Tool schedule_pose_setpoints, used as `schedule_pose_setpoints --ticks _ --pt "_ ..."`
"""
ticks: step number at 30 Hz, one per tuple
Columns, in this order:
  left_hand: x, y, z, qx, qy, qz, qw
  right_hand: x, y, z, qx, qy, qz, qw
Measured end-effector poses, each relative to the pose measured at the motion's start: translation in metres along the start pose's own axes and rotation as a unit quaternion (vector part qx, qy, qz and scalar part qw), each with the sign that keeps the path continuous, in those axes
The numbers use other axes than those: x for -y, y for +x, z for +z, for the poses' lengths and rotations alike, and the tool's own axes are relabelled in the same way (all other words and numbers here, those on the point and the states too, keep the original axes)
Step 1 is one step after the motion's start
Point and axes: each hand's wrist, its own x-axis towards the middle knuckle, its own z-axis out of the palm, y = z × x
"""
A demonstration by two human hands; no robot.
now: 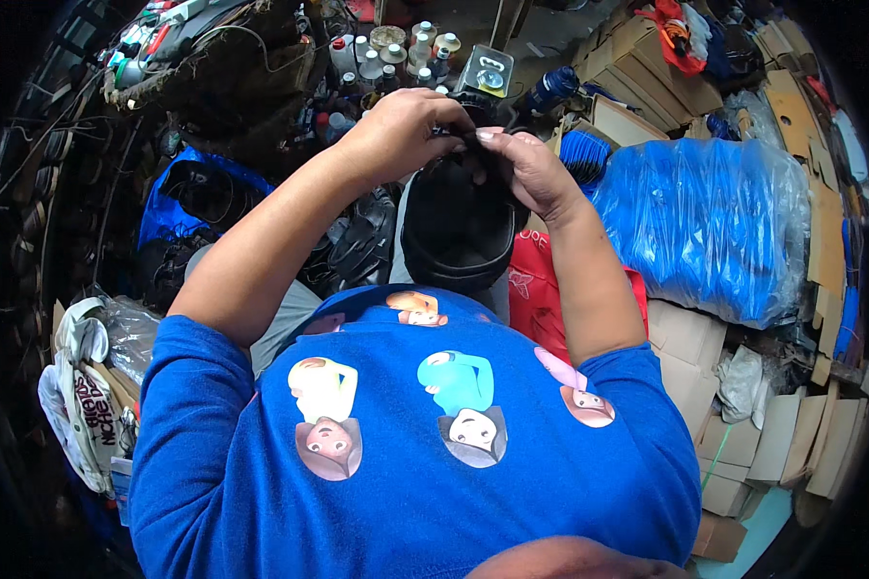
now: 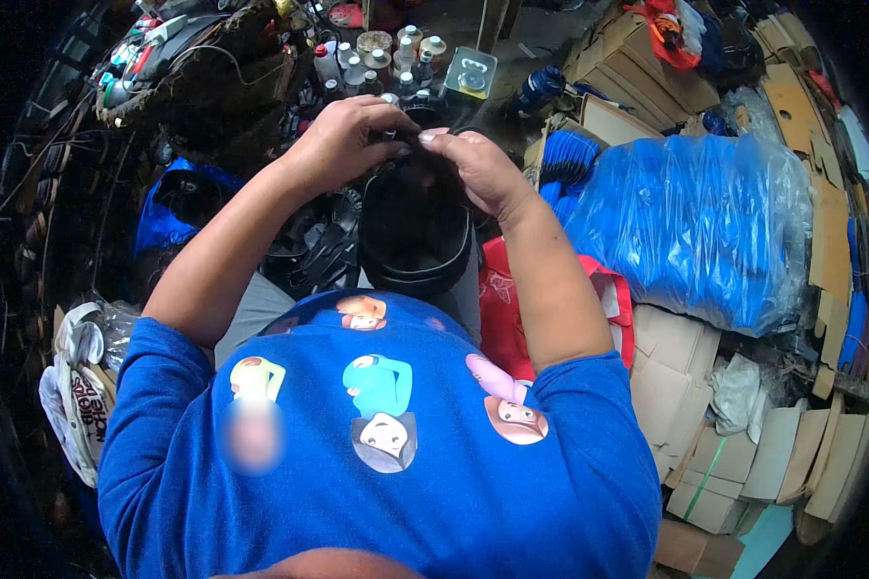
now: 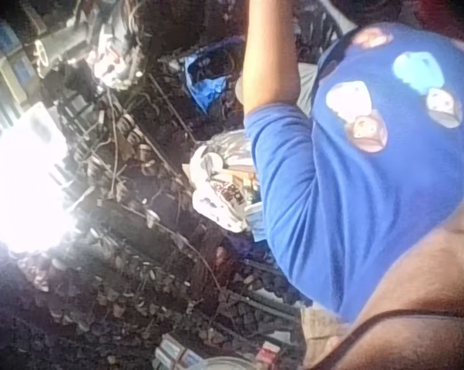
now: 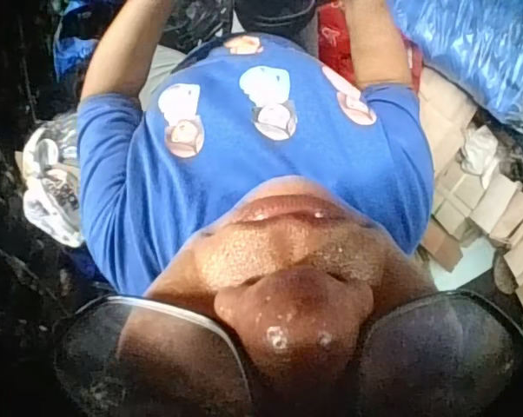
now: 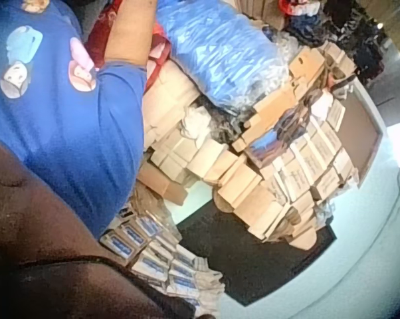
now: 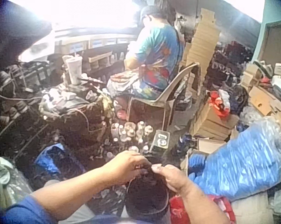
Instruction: Checking and sorting black shoes, placing them into a bag and a bin.
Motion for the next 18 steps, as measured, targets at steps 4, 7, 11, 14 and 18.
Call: schedule_pose_setpoints --ticks 4,7,11,14,18 --pt "-0.003 -0.002 0.0 -0.043 -0.009 -0.005 0.999 -0.002 0.004 0.002 -0.024 -0.04 -0.023 0.999" --pt "0.006 -0.01 0.003 -0.05 -0.062 -0.042 0.996 -0.002 0.005 0.003 -0.074 -0.034 -0.066 0.995" --pt "0.005 -0.011 0.014 -0.082 -0.122 -0.018 0.989 -0.006 0.009 -0.002 -0.064 -0.046 -0.113 0.99" --pt "-0.011 -0.001 0.016 -0.067 -0.132 -0.033 0.988 -0.006 0.017 -0.007 -0.089 -0.051 -0.119 0.988" --pt "-0.012 0.002 0.016 -0.044 -0.066 -0.044 0.996 0.015 0.012 -0.004 -0.118 -0.103 -0.101 0.982"
